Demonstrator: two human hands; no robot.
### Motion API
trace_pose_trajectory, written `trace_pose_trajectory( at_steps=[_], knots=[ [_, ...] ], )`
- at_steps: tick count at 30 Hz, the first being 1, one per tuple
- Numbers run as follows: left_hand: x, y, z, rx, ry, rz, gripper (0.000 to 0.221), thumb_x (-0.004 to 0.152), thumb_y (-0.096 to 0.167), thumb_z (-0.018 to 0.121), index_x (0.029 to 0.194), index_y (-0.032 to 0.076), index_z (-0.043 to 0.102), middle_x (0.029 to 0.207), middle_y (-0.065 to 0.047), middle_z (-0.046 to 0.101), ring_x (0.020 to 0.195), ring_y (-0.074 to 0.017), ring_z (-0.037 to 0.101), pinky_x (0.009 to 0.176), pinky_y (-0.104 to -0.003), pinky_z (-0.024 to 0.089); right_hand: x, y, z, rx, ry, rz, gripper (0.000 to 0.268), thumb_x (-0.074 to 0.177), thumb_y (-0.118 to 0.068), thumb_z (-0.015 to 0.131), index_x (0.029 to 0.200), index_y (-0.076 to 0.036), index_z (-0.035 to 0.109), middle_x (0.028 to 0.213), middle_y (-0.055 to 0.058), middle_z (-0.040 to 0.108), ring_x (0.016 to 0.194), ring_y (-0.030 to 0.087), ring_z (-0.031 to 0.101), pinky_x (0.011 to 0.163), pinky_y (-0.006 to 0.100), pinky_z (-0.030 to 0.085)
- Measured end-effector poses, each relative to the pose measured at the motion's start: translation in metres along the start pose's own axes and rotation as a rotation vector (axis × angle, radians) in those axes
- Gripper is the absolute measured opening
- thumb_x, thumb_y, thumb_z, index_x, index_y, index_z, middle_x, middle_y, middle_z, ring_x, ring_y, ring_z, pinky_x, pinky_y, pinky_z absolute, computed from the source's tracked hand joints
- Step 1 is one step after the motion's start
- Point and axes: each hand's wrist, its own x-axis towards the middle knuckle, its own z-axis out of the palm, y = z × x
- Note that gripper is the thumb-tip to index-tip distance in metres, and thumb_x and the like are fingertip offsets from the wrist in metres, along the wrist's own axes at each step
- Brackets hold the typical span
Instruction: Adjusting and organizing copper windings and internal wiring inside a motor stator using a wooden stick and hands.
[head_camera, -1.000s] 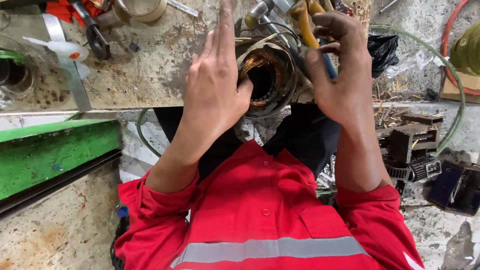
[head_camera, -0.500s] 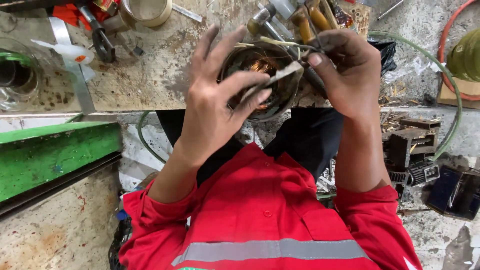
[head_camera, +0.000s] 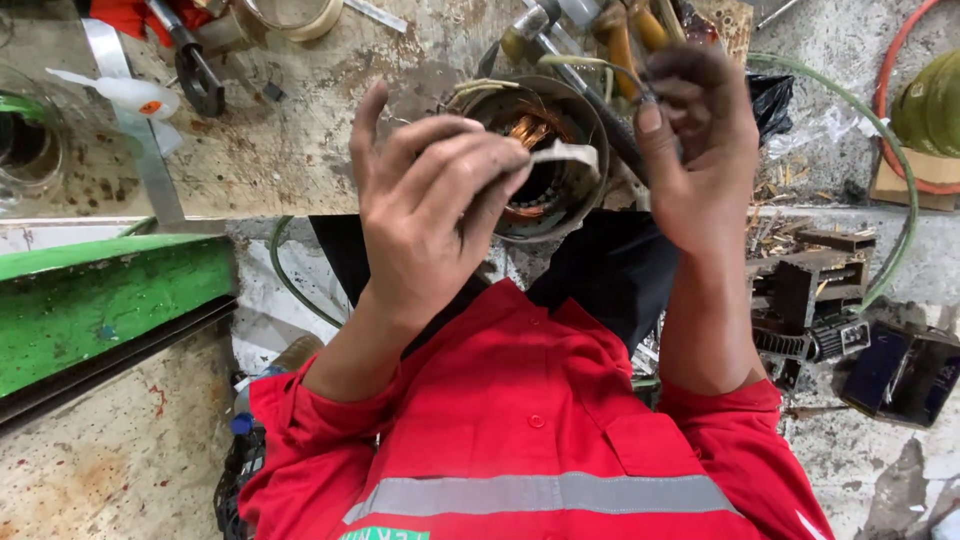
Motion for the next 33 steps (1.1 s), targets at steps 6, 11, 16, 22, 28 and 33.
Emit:
trace_pose_trajectory(
  at_steps=[6, 11, 16, 22, 28, 33],
  knots=[
    [0.028, 0.005, -0.002, -0.095, 0.042, 0.094, 0.007, 0.101, 0.010, 0.078, 0.099, 0.005, 0.075, 0.098, -0.003, 0.080, 0.093, -0.0249, 0.074, 0.115, -0.048, 0.035, -0.006, -0.039, -0.002, -0.407, -0.057, -0.269, 0.036, 0.107, -0.032, 0.065, 0.123, 0.001, 0.062, 0.107, 0.017, 0.059, 0.089, 0.026, 0.056, 0.082, 0.040, 0.046],
    [0.020, 0.004, 0.004, -0.160, -0.030, 0.121, 0.009, 0.102, 0.010, 0.078, 0.106, 0.003, 0.073, 0.103, -0.005, 0.079, 0.098, -0.0268, 0.075, 0.111, -0.047, 0.039, -0.012, -0.043, -0.001, -0.398, -0.121, -0.171, 0.013, 0.107, -0.003, 0.074, 0.113, 0.009, 0.071, 0.103, 0.019, 0.071, 0.082, 0.025, 0.064, 0.070, 0.034, 0.052],
    [-0.004, -0.009, 0.006, 0.092, -0.374, -0.164, 0.086, 0.106, 0.060, 0.082, 0.163, 0.021, 0.031, 0.167, -0.011, 0.040, 0.159, -0.0362, 0.043, 0.137, -0.062, 0.041, -0.023, -0.037, -0.005, -0.218, -0.025, 0.016, 0.019, 0.112, -0.010, 0.059, 0.116, 0.006, 0.069, 0.106, 0.020, 0.074, 0.092, 0.028, 0.075, 0.077, 0.034, 0.061],
    [0.021, -0.008, 0.019, 0.365, -0.650, -0.115, 0.132, 0.080, 0.073, 0.103, 0.167, 0.026, 0.015, 0.171, -0.014, 0.035, 0.158, -0.0438, 0.032, 0.127, -0.064, 0.035, -0.011, -0.029, 0.002, -0.074, 0.060, 0.032, 0.032, 0.114, -0.019, 0.059, 0.117, 0.011, 0.069, 0.095, 0.020, 0.071, 0.071, 0.024, 0.069, 0.059, 0.029, 0.058],
    [0.036, -0.008, 0.029, 0.111, -0.574, 0.000, 0.089, 0.081, 0.042, 0.102, 0.149, 0.012, 0.052, 0.159, -0.010, 0.043, 0.151, -0.0388, 0.029, 0.118, -0.081, 0.024, -0.004, -0.049, 0.001, 0.022, -0.055, 0.107, 0.032, 0.105, 0.004, 0.066, 0.136, 0.005, 0.058, 0.121, 0.015, 0.070, 0.111, 0.019, 0.068, 0.100, 0.031, 0.058],
    [0.025, -0.010, 0.032, -0.012, -0.340, 0.036, 0.019, 0.101, 0.031, 0.080, 0.106, 0.013, 0.077, 0.131, -0.009, 0.067, 0.133, -0.0389, 0.050, 0.118, -0.074, 0.024, 0.002, -0.037, -0.020, 0.023, -0.049, 0.042, 0.025, 0.115, 0.005, 0.052, 0.139, 0.005, 0.048, 0.118, 0.029, 0.069, 0.103, 0.035, 0.075, 0.093, 0.043, 0.066]
  ],
)
